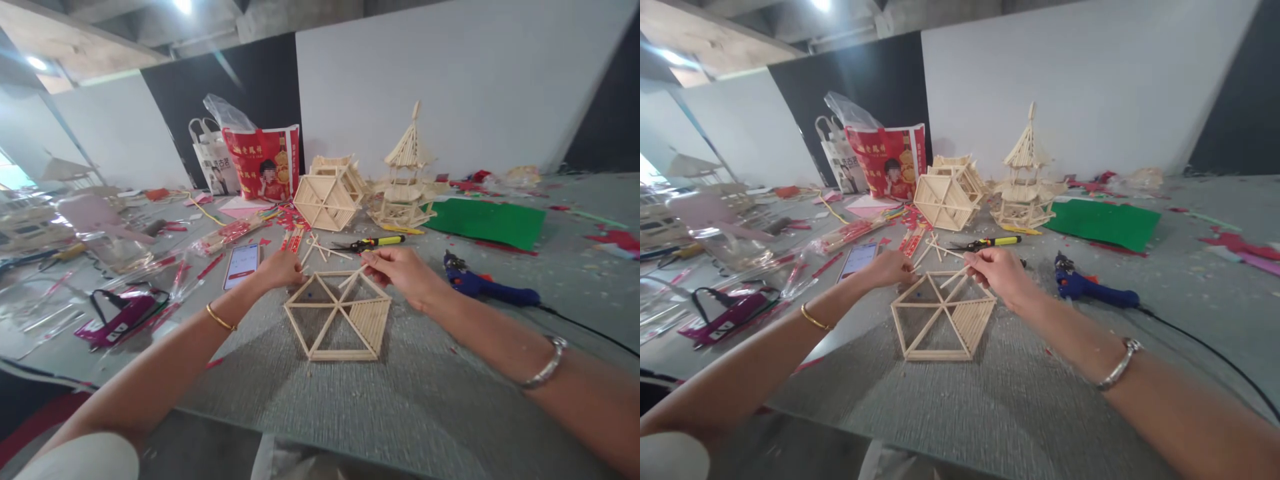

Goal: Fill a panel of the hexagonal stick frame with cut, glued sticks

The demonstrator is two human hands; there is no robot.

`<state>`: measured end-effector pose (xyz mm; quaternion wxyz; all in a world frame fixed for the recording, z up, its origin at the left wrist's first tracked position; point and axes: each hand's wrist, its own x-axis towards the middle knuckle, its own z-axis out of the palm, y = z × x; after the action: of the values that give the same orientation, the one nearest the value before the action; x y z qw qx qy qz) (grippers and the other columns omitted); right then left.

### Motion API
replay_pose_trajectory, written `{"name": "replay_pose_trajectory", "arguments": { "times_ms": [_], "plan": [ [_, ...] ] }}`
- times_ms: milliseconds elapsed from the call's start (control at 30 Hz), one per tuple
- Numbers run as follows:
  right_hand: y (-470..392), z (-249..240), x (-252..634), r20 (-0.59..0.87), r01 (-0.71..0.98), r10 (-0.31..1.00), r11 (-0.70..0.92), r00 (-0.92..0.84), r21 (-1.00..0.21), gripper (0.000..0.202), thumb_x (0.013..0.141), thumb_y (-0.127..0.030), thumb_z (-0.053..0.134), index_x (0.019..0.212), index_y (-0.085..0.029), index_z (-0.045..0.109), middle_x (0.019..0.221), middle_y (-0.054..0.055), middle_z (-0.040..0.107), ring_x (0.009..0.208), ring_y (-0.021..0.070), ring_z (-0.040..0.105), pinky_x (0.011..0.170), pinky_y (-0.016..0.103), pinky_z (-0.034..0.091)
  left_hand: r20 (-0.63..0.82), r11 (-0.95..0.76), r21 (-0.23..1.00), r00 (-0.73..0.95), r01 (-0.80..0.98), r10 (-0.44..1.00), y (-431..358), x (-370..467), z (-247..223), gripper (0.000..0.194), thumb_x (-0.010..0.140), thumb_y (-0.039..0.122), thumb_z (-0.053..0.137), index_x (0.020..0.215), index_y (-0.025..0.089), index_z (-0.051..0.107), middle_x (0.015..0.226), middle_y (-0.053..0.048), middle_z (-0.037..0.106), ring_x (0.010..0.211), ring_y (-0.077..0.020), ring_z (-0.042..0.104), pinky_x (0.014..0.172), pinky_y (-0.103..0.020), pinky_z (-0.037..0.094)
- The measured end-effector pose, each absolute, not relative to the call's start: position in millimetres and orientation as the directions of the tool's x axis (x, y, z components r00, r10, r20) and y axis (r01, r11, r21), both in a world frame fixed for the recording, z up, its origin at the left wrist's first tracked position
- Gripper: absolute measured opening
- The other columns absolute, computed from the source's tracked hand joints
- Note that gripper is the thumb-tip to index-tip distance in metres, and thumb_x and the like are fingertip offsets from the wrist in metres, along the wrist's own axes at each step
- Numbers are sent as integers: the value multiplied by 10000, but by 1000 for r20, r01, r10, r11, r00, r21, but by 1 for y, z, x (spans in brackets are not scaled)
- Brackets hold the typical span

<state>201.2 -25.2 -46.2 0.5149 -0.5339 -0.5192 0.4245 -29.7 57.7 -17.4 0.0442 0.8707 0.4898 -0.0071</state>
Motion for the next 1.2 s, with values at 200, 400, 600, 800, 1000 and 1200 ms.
{"name": "replay_pose_trajectory", "arguments": {
  "times_ms": [200, 400, 600, 800, 1000, 1200],
  "plan": [
    [-25, -44, 199, 100, 122, 983, 81, 153, -989, 421, 633, -577, 681, 650, -162, 612, 597, 15, 608, 451, 66, 438, 420, 220, 345, 190, -556, 414, 528, 721, 827, 29, -15, 4, 325, 780, 426, 519, 805, 164, 710, 608, 16, 604, 596, -109, 516, 567, -215, 334],
    [-30, -48, 187, 233, 111, 963, 219, 133, -969, 386, 729, -555, 621, 707, -170, 628, 629, 21, 619, 471, 79, 447, 439, 231, 365, 153, -668, 480, 695, 569, 702, 1, 18, 7, 232, 737, 347, 585, 744, 149, 707, 534, 36, 529, 538, -74, 426, 522, -214, 294],
    [-39, -38, 206, 170, 180, 980, 150, 101, -972, 397, 830, -560, 521, 782, -173, 601, 685, 43, 648, 533, 102, 544, 483, 225, 424, 45, -647, 466, 714, 604, 699, -5, 14, 3, 175, 728, 276, 590, 762, 180, 732, 634, 15, 640, 607, -95, 527, 569, -217, 336],
    [-68, -40, 228, 98, 262, 994, 81, 54, -962, 436, 816, -599, 512, 748, -183, 624, 670, 51, 654, 548, 123, 563, 494, 250, 437, -206, -663, 545, 849, 513, 487, -30, 15, 2, 110, 689, 195, 637, 748, 168, 726, 601, 28, 646, 558, -80, 540, 563, -198, 350],
    [-88, -55, 228, 80, 379, 996, 86, -31, -922, 499, 773, -663, 501, 757, -188, 654, 701, 64, 676, 576, 139, 585, 534, 280, 458, -218, -702, 532, 878, 473, 427, -30, 16, -10, 116, 701, 188, 610, 719, 173, 724, 604, 24, 654, 550, -78, 535, 541, -199, 343],
    [-90, -59, 232, 64, 415, 997, 78, -47, -906, 508, 746, -678, 525, 750, -191, 670, 694, 56, 682, 573, 139, 588, 539, 279, 473, -241, -664, 577, 876, 475, 418, -27, 11, -16, 112, 676, 158, 618, 699, 177, 726, 586, 22, 645, 533, -76, 524, 541, -198, 338]
  ]
}}
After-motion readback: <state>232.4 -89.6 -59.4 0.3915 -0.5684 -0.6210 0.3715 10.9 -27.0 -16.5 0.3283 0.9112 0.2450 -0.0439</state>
